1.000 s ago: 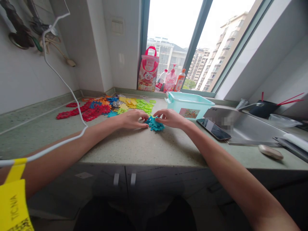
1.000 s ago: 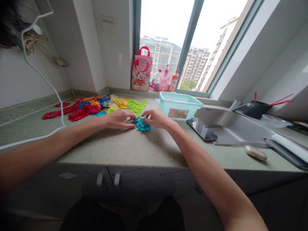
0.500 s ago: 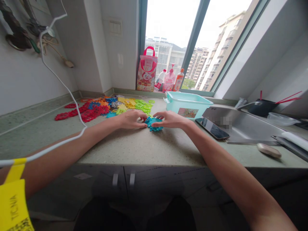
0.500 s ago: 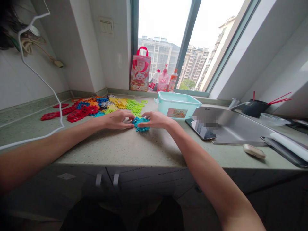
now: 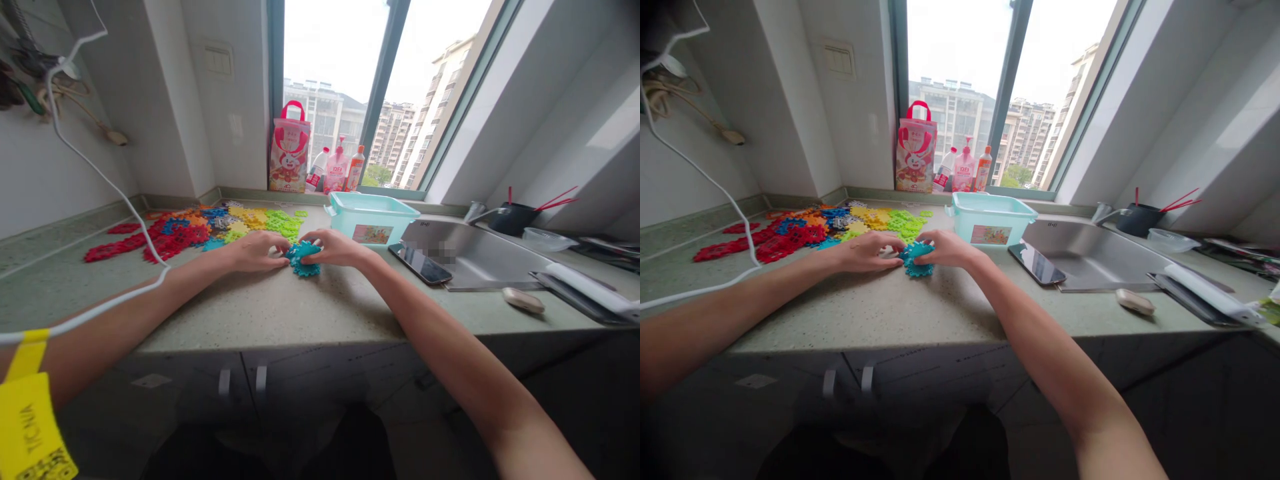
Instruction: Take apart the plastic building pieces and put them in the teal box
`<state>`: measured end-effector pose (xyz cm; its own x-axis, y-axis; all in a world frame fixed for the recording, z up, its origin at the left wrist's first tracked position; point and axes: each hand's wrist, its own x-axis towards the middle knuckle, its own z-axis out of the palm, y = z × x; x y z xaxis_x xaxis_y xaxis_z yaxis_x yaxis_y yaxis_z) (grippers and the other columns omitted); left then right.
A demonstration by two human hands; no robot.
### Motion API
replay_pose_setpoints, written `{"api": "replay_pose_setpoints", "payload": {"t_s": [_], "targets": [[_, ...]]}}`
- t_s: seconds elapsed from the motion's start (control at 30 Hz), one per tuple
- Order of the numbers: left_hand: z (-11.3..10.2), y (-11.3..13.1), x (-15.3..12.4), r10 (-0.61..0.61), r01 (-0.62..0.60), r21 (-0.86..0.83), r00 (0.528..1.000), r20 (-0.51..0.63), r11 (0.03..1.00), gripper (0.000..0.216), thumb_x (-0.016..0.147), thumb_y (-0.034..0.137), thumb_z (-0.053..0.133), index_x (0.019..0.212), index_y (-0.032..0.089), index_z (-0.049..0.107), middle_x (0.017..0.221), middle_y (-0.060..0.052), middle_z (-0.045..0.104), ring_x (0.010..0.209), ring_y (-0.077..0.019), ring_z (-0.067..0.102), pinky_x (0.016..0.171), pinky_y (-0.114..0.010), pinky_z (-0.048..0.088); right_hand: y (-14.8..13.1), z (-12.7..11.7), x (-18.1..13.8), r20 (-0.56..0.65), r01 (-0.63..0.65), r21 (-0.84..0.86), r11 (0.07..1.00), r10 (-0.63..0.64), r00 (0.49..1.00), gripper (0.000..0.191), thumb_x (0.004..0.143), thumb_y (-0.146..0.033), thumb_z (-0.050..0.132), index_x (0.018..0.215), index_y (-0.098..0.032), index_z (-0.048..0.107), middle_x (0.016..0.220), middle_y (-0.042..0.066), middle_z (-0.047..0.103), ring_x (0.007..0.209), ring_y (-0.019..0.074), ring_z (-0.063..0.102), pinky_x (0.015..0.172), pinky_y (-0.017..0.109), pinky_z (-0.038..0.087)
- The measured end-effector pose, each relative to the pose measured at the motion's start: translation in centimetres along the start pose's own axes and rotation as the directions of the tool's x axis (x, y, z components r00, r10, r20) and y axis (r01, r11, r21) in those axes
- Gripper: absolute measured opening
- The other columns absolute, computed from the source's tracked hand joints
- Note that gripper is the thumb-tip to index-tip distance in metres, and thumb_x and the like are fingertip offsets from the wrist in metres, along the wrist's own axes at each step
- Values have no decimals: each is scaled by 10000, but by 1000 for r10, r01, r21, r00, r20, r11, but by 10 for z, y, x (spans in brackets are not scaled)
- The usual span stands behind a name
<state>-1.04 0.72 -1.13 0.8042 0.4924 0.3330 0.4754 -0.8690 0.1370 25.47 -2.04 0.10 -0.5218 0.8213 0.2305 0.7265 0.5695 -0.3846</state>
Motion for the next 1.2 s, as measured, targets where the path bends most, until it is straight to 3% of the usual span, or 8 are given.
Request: {"api": "replay_pose_setpoints", "payload": {"t_s": [0.4, 0.83, 1.07, 1.2], "targets": [[2, -20, -2, -89, 86, -84, 996, -29, 993, 395, 911, 516, 653, 1140, 227, 795, 1027, -47, 808, 917, -218, 743, 811, -308, 561, 11, 4, 4, -83, 71, 35, 997, -68, 994, 551, 779, -379, 910, 1290, -235, 764, 1161, 84, 721, 1029, 229, 700, 971, 361, 522], [-1, -27, -5, -114, 112, -87, 993, -19, 990, 372, 903, 492, 662, 1114, 215, 793, 1022, -60, 810, 920, -207, 746, 806, -298, 575, 4, 0, 2, 4, 23, 44, 999, -23, 1000, 565, 821, -412, 874, 1326, -200, 733, 1179, 71, 783, 1084, 240, 710, 974, 334, 517], [1, -34, -6, -120, 119, -83, 993, -14, 989, 400, 892, 501, 670, 1138, 209, 788, 1025, -65, 802, 939, -220, 742, 818, -306, 575, 11, 3, 3, -106, 125, 11, 992, -123, 987, 523, 811, -312, 865, 1311, -214, 746, 1174, 89, 739, 1035, 230, 703, 970, 343, 517], [-1, -31, -6, -120, 120, -88, 993, 5, 989, 379, 890, 485, 670, 1128, 214, 790, 1039, -60, 804, 947, -221, 742, 815, -299, 553, 9, -1, 2, -260, 217, -22, 976, -215, 941, 368, 865, -314, 787, 1218, -210, 781, 1171, 96, 715, 1008, 224, 695, 957, 342, 526]]}}
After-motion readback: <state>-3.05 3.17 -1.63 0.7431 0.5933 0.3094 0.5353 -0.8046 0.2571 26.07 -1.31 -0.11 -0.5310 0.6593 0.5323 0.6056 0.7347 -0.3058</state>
